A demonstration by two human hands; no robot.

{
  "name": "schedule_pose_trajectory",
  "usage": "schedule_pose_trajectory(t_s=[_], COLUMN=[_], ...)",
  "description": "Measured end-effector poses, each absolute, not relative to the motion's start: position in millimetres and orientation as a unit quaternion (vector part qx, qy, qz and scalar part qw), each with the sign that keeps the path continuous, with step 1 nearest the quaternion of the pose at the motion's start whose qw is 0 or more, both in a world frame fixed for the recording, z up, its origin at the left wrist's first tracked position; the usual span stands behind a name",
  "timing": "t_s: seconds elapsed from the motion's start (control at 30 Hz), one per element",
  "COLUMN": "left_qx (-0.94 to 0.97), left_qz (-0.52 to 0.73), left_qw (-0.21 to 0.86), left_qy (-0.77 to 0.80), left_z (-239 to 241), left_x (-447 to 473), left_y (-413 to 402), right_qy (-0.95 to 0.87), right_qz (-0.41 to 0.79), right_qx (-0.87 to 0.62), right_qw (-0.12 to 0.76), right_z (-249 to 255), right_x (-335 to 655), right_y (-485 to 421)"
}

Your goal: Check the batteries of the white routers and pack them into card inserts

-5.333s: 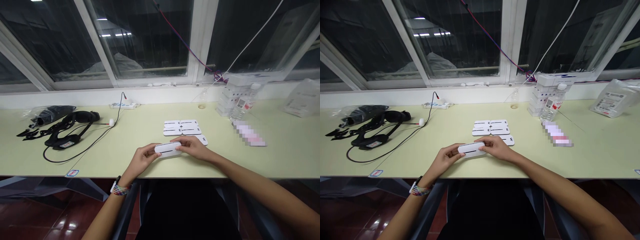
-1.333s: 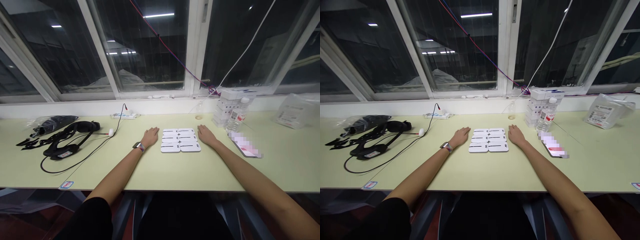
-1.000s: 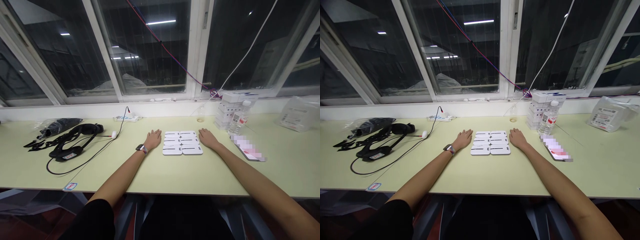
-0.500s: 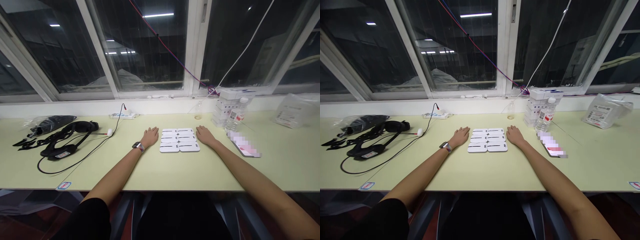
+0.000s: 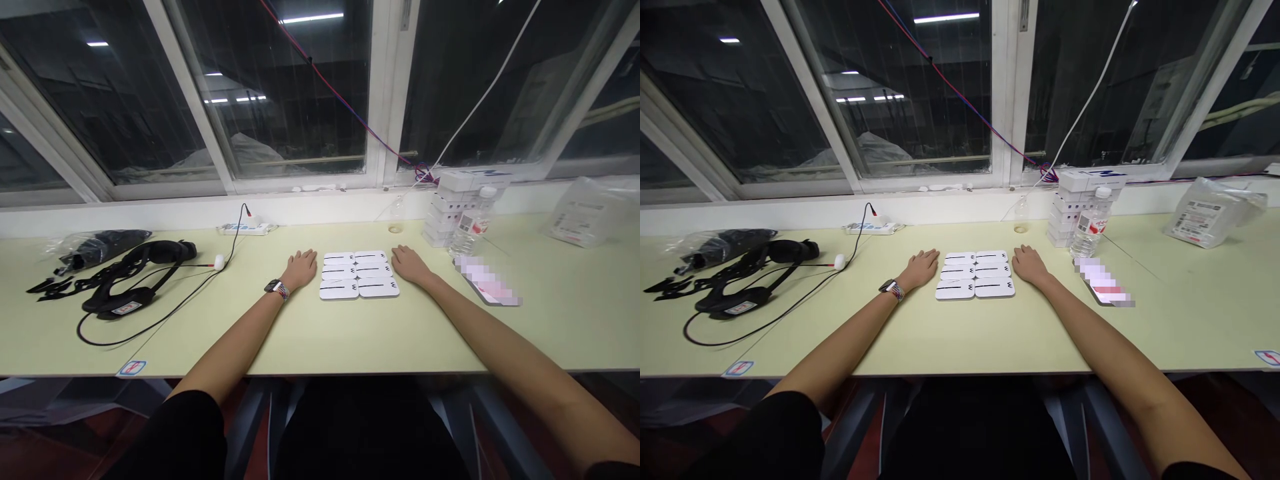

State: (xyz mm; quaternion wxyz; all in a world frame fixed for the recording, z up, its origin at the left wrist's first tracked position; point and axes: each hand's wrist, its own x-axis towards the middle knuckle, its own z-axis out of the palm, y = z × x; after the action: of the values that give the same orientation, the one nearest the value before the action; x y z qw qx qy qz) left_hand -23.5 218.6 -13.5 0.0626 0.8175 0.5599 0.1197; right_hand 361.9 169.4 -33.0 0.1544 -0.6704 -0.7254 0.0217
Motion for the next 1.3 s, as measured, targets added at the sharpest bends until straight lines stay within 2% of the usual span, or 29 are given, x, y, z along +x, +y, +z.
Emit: schedule_pose_trajectory(t_s=[0.73, 1.3], left_qx=[0.817, 0.818], left_qz=[0.065, 0.063], left_qw=[-0.001, 0.001], left_qy=[0.573, 0.572], left_z=[-8.0, -10.7], left_x=[-18.7, -18.5], left_y=[215.5, 218.3], right_qy=[-0.731, -0.733], right_qz=[0.004, 0.001], right_qx=[-0.667, -0.664], right_qw=[0.144, 0.144], right_z=[-31.6, -33.3], right_x=[362.9, 365.8], right_y=[170.9, 172.3])
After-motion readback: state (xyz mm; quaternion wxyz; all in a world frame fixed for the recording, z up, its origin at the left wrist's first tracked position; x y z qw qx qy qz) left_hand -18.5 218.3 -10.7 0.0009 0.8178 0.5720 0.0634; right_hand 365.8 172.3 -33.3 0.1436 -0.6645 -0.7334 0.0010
